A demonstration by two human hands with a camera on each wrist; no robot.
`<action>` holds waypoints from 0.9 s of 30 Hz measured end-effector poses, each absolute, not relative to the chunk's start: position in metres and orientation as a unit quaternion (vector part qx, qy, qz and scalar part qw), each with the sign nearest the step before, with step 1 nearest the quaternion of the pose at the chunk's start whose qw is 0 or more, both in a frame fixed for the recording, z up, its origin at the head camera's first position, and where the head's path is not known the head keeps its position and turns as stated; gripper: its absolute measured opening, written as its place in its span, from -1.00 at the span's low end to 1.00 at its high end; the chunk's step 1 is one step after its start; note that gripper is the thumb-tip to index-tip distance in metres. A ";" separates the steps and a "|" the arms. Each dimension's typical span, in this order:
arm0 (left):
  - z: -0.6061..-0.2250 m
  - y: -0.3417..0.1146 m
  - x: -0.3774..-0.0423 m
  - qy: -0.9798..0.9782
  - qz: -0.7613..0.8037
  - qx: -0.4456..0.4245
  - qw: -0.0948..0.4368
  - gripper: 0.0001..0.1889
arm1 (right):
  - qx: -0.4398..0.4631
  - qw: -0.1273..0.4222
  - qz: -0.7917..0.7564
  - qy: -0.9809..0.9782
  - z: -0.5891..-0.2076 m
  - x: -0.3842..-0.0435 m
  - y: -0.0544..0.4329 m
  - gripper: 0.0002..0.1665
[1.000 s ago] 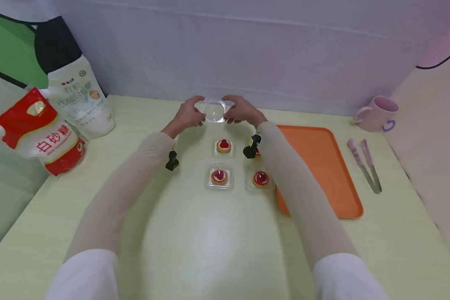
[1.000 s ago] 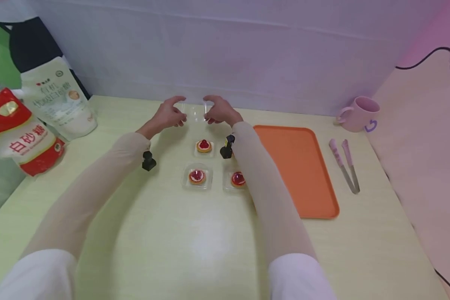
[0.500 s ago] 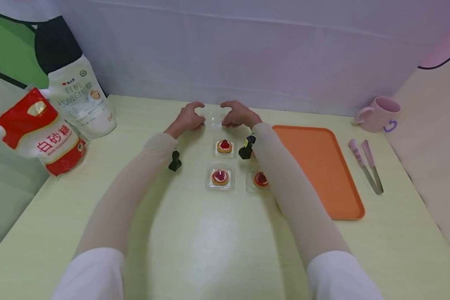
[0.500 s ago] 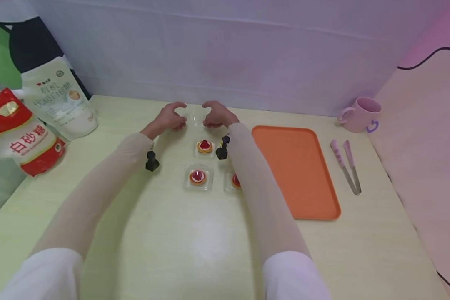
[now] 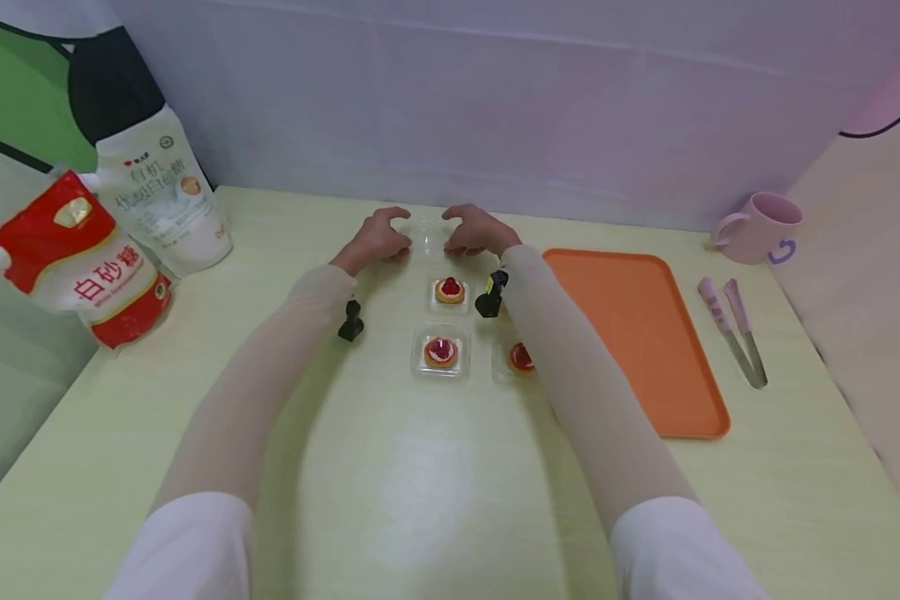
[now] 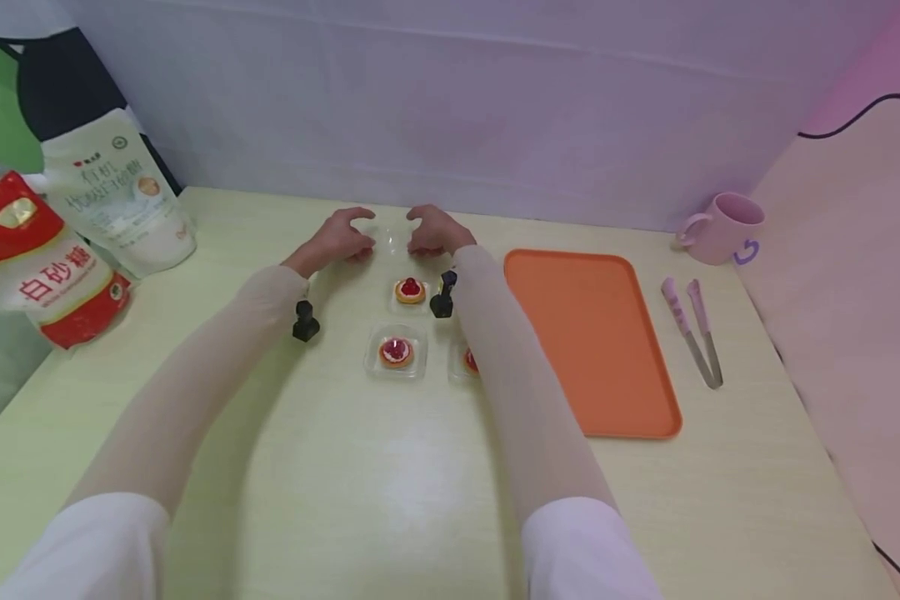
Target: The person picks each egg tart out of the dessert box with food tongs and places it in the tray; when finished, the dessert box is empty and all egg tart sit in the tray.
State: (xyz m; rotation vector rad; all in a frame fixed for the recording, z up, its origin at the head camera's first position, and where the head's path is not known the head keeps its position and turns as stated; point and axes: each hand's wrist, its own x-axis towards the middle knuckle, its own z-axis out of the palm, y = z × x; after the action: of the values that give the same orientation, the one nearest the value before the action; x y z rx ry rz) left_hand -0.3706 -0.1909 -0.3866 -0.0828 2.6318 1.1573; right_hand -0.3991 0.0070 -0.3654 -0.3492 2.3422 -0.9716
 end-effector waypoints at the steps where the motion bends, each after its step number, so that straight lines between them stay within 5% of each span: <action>1: -0.386 -0.191 -0.371 0.909 0.395 -0.028 0.134 -0.40 | -0.131 0.289 -0.364 0.876 -0.365 -0.399 0.007 -0.22; 27: -0.382 -0.199 -0.366 0.895 0.430 -0.038 0.110 -0.33 | -0.166 0.288 -0.350 0.876 -0.341 -0.390 0.035 -0.28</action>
State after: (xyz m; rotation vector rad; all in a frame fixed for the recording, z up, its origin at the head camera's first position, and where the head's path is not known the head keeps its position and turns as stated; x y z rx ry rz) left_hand -0.3662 -0.1991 -0.3816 -0.1131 2.6303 1.2639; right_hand -0.3903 0.0352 -0.3413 -0.4434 2.3393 -0.9355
